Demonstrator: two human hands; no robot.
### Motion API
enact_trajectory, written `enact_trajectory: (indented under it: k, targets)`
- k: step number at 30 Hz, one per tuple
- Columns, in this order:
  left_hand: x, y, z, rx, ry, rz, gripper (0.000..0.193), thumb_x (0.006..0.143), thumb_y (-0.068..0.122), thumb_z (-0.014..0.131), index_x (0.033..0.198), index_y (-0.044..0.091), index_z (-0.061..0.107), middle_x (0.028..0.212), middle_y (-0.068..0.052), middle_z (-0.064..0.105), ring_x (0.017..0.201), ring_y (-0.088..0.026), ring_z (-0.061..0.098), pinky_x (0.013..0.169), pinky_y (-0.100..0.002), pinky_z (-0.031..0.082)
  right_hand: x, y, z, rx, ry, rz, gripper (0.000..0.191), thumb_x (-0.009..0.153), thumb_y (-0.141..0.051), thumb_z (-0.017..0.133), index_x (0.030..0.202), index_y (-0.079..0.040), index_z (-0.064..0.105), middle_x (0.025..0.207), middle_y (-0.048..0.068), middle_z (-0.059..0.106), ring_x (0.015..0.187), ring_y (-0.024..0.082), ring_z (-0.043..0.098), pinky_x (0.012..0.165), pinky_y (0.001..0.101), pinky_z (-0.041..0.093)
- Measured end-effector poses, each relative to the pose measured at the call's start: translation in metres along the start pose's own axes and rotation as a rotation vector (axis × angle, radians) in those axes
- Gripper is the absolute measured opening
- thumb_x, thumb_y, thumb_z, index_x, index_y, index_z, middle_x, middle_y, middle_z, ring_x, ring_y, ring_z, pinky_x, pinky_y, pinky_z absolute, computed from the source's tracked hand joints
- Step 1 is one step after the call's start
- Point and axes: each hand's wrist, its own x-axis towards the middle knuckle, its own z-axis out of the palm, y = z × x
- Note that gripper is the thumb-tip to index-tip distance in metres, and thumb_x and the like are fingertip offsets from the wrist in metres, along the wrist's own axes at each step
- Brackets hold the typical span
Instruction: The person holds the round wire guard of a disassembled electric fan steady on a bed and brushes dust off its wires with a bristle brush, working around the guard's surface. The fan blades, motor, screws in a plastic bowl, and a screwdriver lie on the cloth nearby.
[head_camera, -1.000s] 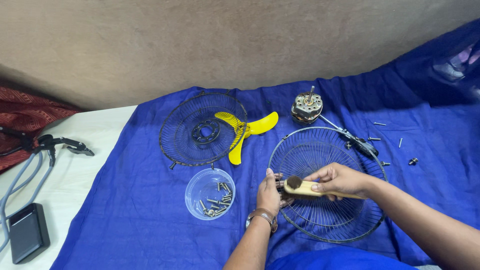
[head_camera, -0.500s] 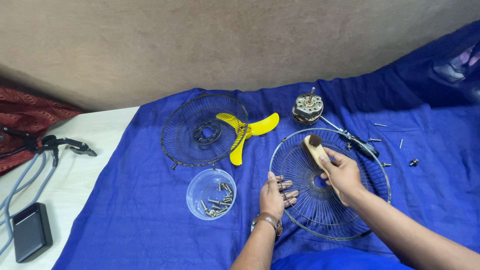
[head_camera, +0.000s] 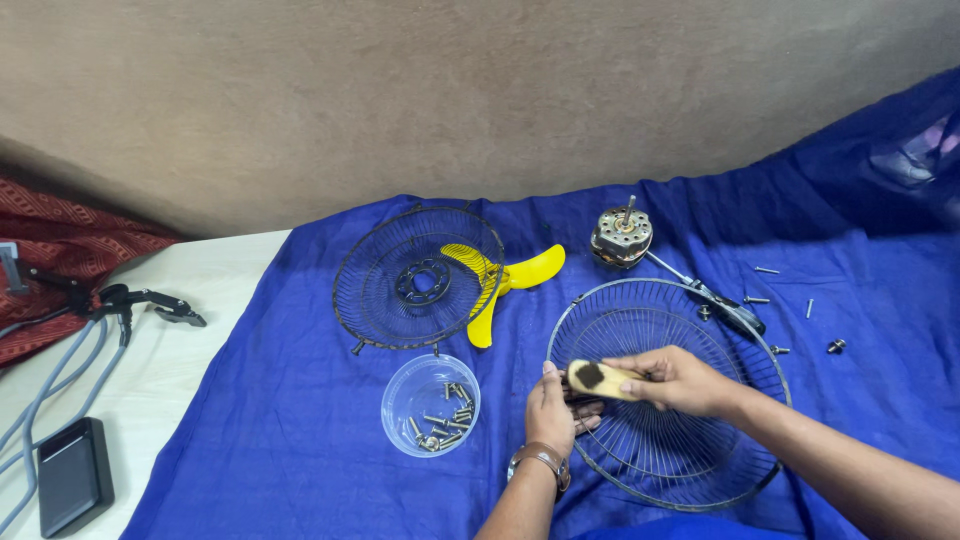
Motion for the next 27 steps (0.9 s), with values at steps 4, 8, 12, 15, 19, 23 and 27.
enact_trajectory:
  k: [4, 8, 12, 15, 19, 23, 27]
  targets:
    - [0.007, -0.005, 0.001, 0.123, 0.027, 0.158, 0.063, 0.106, 0.053, 0.034, 0.114, -0.001, 0.064, 0.096, -0.015, 0.078, 0.081, -0.021, 0.076, 0.071, -0.034, 0.062, 0.001, -0.007, -0.006, -0.105, -0.154, 0.108, 0.035, 0.092, -0.028, 0.073, 0.120, -0.009, 0.081, 0.075, 0.001, 0.076, 0.047, 0.005, 0.053, 0.043, 0.0229, 0.042]
    - [0.010, -0.004, 0.000, 0.149, 0.009, 0.190, 0.061, 0.106, 0.051, 0.034, 0.124, -0.001, 0.061, 0.095, -0.015, 0.078, 0.085, -0.018, 0.075, 0.075, -0.031, 0.059, 0.005, -0.009, -0.006, -0.162, -0.232, 0.118, 0.034, 0.090, -0.033, 0.076, 0.109, -0.007, 0.086, 0.070, 0.000, 0.074, 0.048, 0.006, 0.054, 0.042, 0.0234, 0.043]
    - [0.006, -0.003, 0.001, 0.102, 0.001, 0.193, 0.059, 0.101, 0.050, 0.035, 0.145, 0.013, 0.046, 0.094, -0.012, 0.076, 0.086, -0.017, 0.073, 0.076, -0.030, 0.060, 0.002, -0.005, -0.004, -0.183, -0.200, 0.101, 0.037, 0.089, -0.036, 0.074, 0.108, -0.008, 0.085, 0.069, 0.000, 0.074, 0.047, 0.006, 0.055, 0.042, 0.0235, 0.043]
    - [0.007, -0.002, 0.002, 0.078, 0.008, 0.190, 0.060, 0.103, 0.050, 0.036, 0.143, 0.008, 0.051, 0.093, -0.012, 0.076, 0.083, -0.016, 0.073, 0.076, -0.029, 0.060, 0.001, -0.007, -0.002, -0.192, -0.194, 0.097, 0.039, 0.090, -0.038, 0.074, 0.108, -0.006, 0.086, 0.069, 0.001, 0.073, 0.049, 0.005, 0.056, 0.043, 0.0237, 0.045]
    - [0.006, -0.004, 0.009, -0.010, 0.063, 0.159, 0.056, 0.107, 0.047, 0.041, 0.133, 0.001, 0.059, 0.091, -0.014, 0.076, 0.078, -0.017, 0.072, 0.075, -0.029, 0.059, -0.002, -0.025, -0.009, -0.229, -0.195, 0.123, 0.040, 0.090, -0.039, 0.072, 0.112, -0.009, 0.085, 0.070, 0.000, 0.073, 0.047, 0.006, 0.055, 0.042, 0.0243, 0.044]
    - [-0.016, -0.009, 0.015, -0.163, 0.125, 0.161, 0.052, 0.105, 0.044, 0.041, 0.126, 0.002, 0.062, 0.091, -0.013, 0.075, 0.079, -0.018, 0.071, 0.076, -0.031, 0.058, -0.009, -0.038, -0.011, -0.335, -0.151, 0.184, 0.041, 0.087, -0.038, 0.072, 0.119, -0.013, 0.080, 0.071, -0.002, 0.076, 0.045, 0.007, 0.055, 0.042, 0.0250, 0.045]
    - [-0.035, -0.008, 0.017, -0.134, 0.220, 0.160, 0.051, 0.104, 0.045, 0.040, 0.127, 0.005, 0.062, 0.099, -0.010, 0.073, 0.087, -0.015, 0.070, 0.082, -0.029, 0.057, -0.013, -0.024, 0.002, -0.224, -0.157, 0.232, 0.041, 0.092, -0.037, 0.070, 0.120, -0.009, 0.081, 0.063, -0.001, 0.066, 0.042, 0.008, 0.052, 0.041, 0.0246, 0.041]
